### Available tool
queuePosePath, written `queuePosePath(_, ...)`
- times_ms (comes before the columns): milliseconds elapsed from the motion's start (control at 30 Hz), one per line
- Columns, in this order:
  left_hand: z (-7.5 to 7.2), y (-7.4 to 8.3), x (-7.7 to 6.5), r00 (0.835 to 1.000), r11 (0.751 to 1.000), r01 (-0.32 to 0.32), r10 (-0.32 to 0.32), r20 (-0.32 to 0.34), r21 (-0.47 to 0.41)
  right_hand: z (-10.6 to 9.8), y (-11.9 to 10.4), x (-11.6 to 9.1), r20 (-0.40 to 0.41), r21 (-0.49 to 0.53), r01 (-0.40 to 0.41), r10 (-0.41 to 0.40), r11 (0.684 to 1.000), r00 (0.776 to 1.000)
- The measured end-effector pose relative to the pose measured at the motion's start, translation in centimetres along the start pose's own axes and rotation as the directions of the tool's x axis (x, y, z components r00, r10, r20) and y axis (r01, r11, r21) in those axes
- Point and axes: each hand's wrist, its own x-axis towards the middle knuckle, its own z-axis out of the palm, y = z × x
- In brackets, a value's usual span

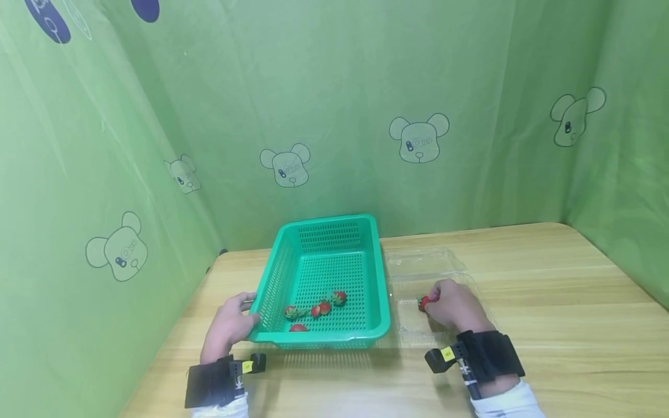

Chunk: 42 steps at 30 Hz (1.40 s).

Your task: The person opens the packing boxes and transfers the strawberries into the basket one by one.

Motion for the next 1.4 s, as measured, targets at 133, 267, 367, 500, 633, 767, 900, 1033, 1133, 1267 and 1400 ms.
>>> queuePosePath(133, 0.0, 0.0, 0.0, 1.0, 1.0, 0.004, -0.004, -0.003, -0.004, -0.1, -0.2, -0.1, 0.005, 0.003, -0.001, 0.001, 1.0, 1.0)
queuePosePath(267, 0.0, 0.0, 0.0, 1.0, 1.0, 0.003, -0.003, -0.008, -0.006, -0.2, -0.4, -0.1, -0.003, -0.003, 0.013, -0.013, 1.0, 1.0)
queuePosePath(367, 0.0, 0.0, 0.0, 1.0, 1.0, 0.001, -0.001, -0.008, -0.005, -0.4, -0.5, -0.1, -0.019, -0.01, 0.027, -0.027, 1.0, 0.999)
queuePosePath(500, 0.0, 0.1, 0.0, 1.0, 1.0, -0.001, 0.001, -0.006, 0.001, -0.5, -0.8, -0.2, -0.03, -0.006, 0.03, -0.03, 1.0, 0.999)
queuePosePath(633, -0.1, 0.0, 0.0, 1.0, 1.0, -0.006, 0.006, -0.005, 0.007, -0.7, -1.0, -0.2, -0.037, 0.009, 0.033, -0.033, 0.999, 0.999)
queuePosePath(767, 0.0, 0.0, 0.0, 1.0, 1.0, -0.004, 0.004, -0.005, 0.003, -0.8, -1.3, -0.3, -0.055, 0.019, 0.053, -0.052, 0.998, 0.997)
queuePosePath(900, 0.0, -0.1, 0.0, 1.0, 1.0, -0.005, 0.005, -0.005, 0.005, -0.8, -1.5, -0.4, -0.073, 0.009, 0.074, -0.073, 0.997, 0.995)
queuePosePath(1033, 0.0, 0.0, 0.0, 1.0, 1.0, -0.001, 0.001, -0.002, 0.002, -0.9, -1.6, -0.4, -0.076, 0.005, 0.08, -0.079, 0.997, 0.994)
queuePosePath(1133, 0.0, 0.0, 0.0, 1.0, 1.0, 0.003, -0.003, -0.002, 0.001, -1.0, -1.6, -0.5, -0.077, 0.006, 0.084, -0.083, 0.996, 0.994)
queuePosePath(1267, 0.0, 0.0, 0.0, 1.0, 1.0, 0.006, -0.006, 0.0, -0.006, -1.1, -2.0, -0.6, -0.1, 0.002, 0.099, -0.098, 0.995, 0.99)
queuePosePath(1400, 0.0, 0.1, 0.0, 1.0, 1.0, 0.006, -0.006, 0.001, -0.005, -1.1, -2.5, -0.7, -0.124, -0.001, 0.115, -0.114, 0.993, 0.986)
